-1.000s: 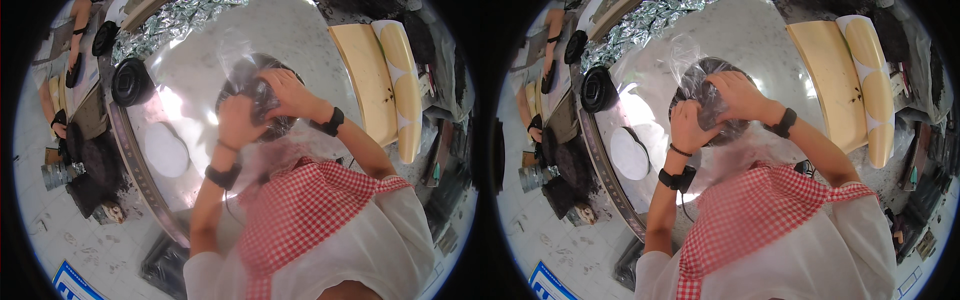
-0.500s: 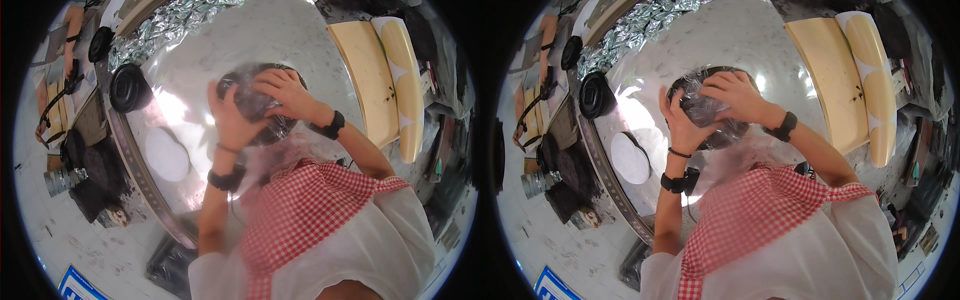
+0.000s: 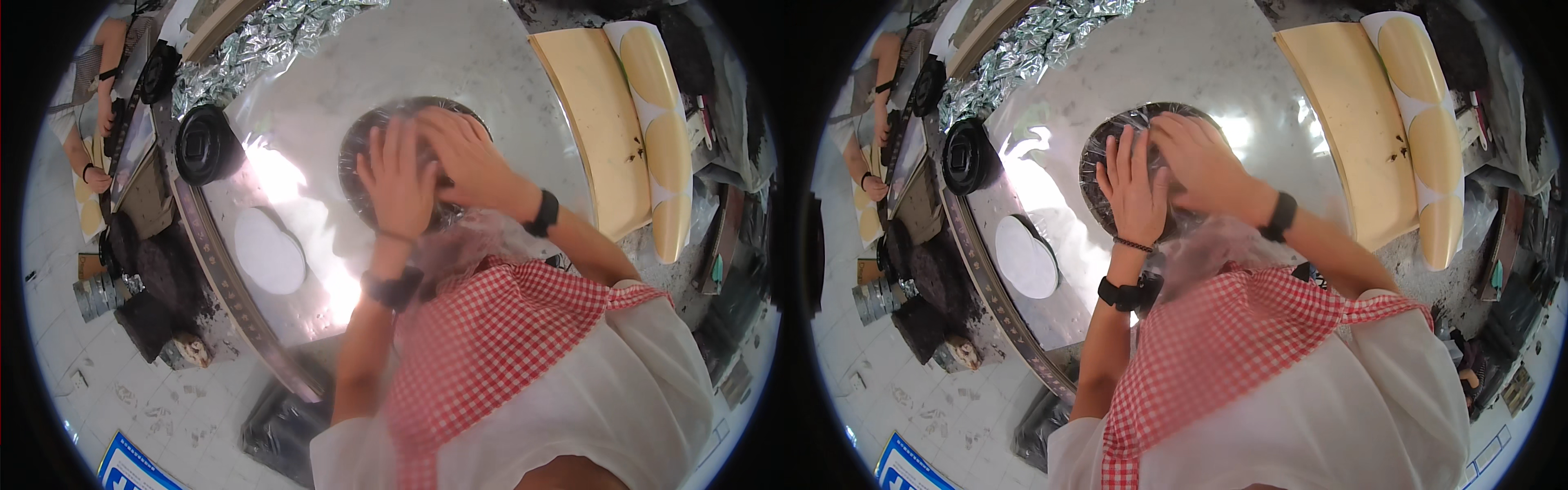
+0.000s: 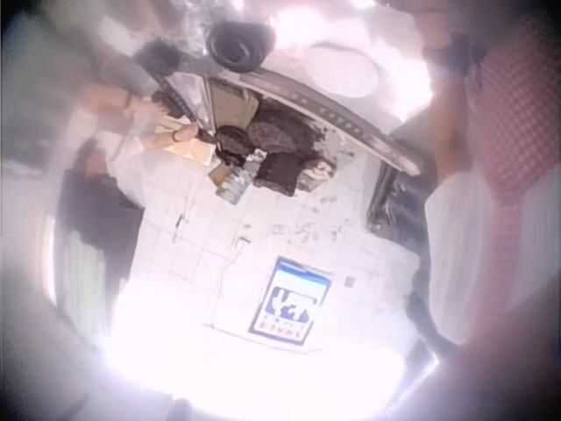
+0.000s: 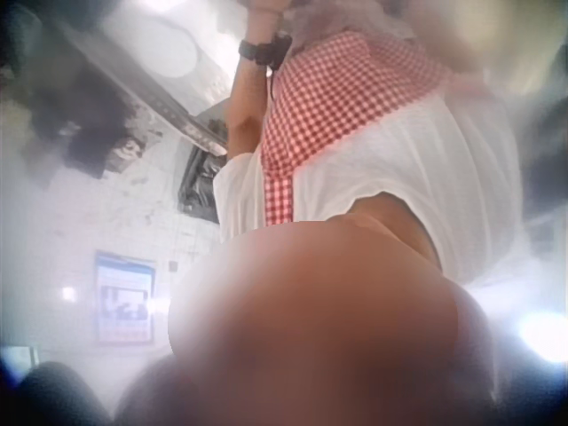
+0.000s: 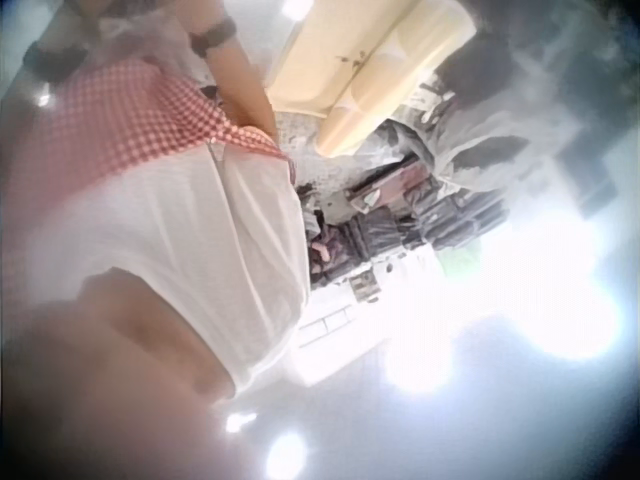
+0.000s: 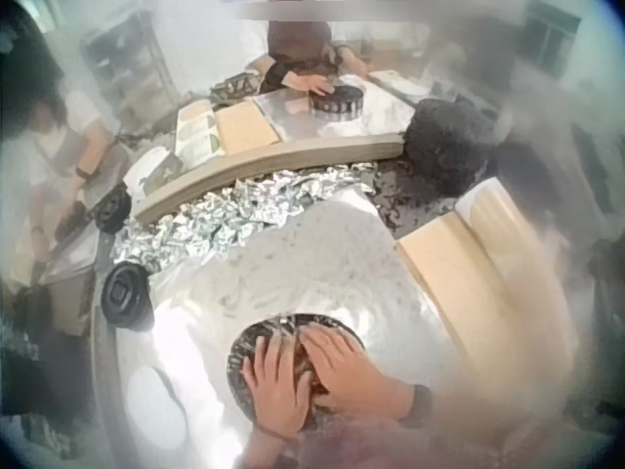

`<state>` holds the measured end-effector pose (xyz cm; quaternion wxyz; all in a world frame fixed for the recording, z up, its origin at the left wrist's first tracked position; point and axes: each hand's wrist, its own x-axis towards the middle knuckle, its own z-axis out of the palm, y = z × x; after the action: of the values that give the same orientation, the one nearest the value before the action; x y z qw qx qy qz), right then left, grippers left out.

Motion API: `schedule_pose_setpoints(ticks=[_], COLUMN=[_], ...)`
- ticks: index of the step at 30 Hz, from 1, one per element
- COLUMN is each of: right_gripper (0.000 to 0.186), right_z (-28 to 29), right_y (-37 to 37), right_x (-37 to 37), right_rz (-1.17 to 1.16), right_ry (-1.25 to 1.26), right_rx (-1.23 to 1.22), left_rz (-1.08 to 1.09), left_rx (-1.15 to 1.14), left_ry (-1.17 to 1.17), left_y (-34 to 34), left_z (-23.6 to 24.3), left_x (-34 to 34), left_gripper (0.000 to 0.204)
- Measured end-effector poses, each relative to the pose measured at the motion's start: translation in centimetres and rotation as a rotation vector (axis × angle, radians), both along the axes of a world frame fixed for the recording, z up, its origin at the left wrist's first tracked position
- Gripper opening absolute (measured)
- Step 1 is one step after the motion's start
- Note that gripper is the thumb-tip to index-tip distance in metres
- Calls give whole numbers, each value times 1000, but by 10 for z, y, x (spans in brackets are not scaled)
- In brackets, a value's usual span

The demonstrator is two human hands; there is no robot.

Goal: The person packages round dark cakes on a metal table. They place a cake on a sheet of plastic film, wrap the film around it, press it down, apply a paper label to the top, and move the finished item aside before starting the next one.

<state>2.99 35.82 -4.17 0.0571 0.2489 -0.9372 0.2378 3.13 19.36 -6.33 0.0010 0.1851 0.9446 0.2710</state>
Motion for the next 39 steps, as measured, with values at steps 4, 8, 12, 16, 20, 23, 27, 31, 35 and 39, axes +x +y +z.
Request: schedule_pose_setpoints(ticks=[4, 8, 12, 16, 20, 23, 27, 31, 35, 39], right_gripper=[79, 76, 69, 57, 37, 23, 14, 22, 30, 21], right_z=[-1, -3, 6, 13, 7, 25, 49, 3, -38, 4], right_y=[9, -8, -3, 5, 13, 26, 28, 36, 25, 37], right_x=[35, 38, 31, 75, 91, 64, -59, -223, -277, -214], right_rz=[-191, -174, -111, -120, 194, 285, 215, -110, -140, -41], right_ry=[-167, -26, -38, -71, 18, -120, -9, 465, 373, 242], right_rx=[-47, 189, 158, -54, 21, -27, 74, 155, 258, 98], left_rz=[-21, -59, -53, -28, -21, -24, -16, -26, -1, 5], left_rx=[-94, -10, -73, -74, -79, -55, -99, -114, -69, -107], left_ry=[39, 20, 93, 164, 186, 190, 183, 160, 150, 153], left_y=[4, 5, 11, 9, 11, 15, 9, 21, 19, 10], left_z=[-5, 2, 3, -6, -4, -3, -6, 5, 1, -7], left_x=[0, 0, 3, 2, -4, -2, -1, 1, 2, 2], left_gripper=[52, 48, 41, 38, 36, 35, 38, 39, 39, 44])
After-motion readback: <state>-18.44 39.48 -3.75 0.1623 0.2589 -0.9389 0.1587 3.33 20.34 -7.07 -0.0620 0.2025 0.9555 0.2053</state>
